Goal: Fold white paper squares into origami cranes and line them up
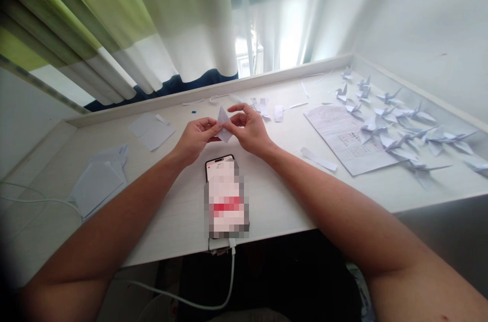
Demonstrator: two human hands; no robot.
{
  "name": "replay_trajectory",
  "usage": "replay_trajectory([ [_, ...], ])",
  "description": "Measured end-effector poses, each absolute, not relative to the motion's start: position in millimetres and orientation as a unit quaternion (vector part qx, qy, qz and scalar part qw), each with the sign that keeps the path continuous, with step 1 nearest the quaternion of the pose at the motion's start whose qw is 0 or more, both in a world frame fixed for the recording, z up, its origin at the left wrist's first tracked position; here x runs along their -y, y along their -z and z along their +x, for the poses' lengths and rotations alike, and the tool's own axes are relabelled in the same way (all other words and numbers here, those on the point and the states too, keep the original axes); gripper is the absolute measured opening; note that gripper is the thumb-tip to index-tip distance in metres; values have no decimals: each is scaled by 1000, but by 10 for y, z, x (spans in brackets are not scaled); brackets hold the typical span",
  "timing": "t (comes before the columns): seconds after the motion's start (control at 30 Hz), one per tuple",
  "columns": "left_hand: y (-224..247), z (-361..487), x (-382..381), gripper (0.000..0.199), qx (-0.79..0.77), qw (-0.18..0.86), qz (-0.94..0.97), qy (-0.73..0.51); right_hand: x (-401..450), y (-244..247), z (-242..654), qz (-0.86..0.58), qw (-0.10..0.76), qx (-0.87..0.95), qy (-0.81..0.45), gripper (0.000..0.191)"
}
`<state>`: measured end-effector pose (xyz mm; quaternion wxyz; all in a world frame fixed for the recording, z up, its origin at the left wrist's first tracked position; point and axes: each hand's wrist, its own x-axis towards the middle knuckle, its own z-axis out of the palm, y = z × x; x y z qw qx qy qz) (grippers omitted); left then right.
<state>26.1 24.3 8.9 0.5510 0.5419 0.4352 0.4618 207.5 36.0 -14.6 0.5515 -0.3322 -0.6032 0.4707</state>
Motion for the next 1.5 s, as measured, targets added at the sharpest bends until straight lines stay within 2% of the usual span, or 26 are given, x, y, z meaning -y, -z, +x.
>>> replay_trajectory([
  [0.17, -110, 257, -239, 40, -447, 578, 517, -446, -372, 143, 2112, -340, 532, 629, -454, 52],
  [0.33, -123, 231, -259, 33, -459, 579, 491, -461, -375, 121, 2171, -342, 511, 712, -340, 31],
  [0.47, -133, 221, -261, 35, -432, 591, 501, -462, -369, 109, 2185, -352, 507, 723, -311, 18],
  [0.77, -69, 206, -280, 49, -391, 610, 514, -459, -399, 95, 2191, -379, 518, 699, -314, 24],
  [0.93, -38, 198, -264, 47, -402, 628, 519, -417, -397, 107, 2192, -398, 512, 679, -345, 14],
  [1.0, -42, 205, -251, 45, -414, 632, 513, -407, -392, 110, 2200, -408, 500, 696, -315, 12],
  [1.1, -59, 216, -243, 40, -434, 626, 494, -418, -388, 93, 2222, -399, 479, 756, -199, 3],
  [1.23, -69, 199, -273, 37, -450, 615, 471, -445, -394, 39, 2277, -323, 398, 855, -82, 14],
  [1.33, -72, 166, -307, 39, -455, 619, 456, -449, -416, 7, 2332, -289, 328, 898, -45, 17],
  [1.5, -111, 124, -327, 34, -449, 644, 452, -423, -445, -23, 2374, -268, 292, 917, -32, 21],
])
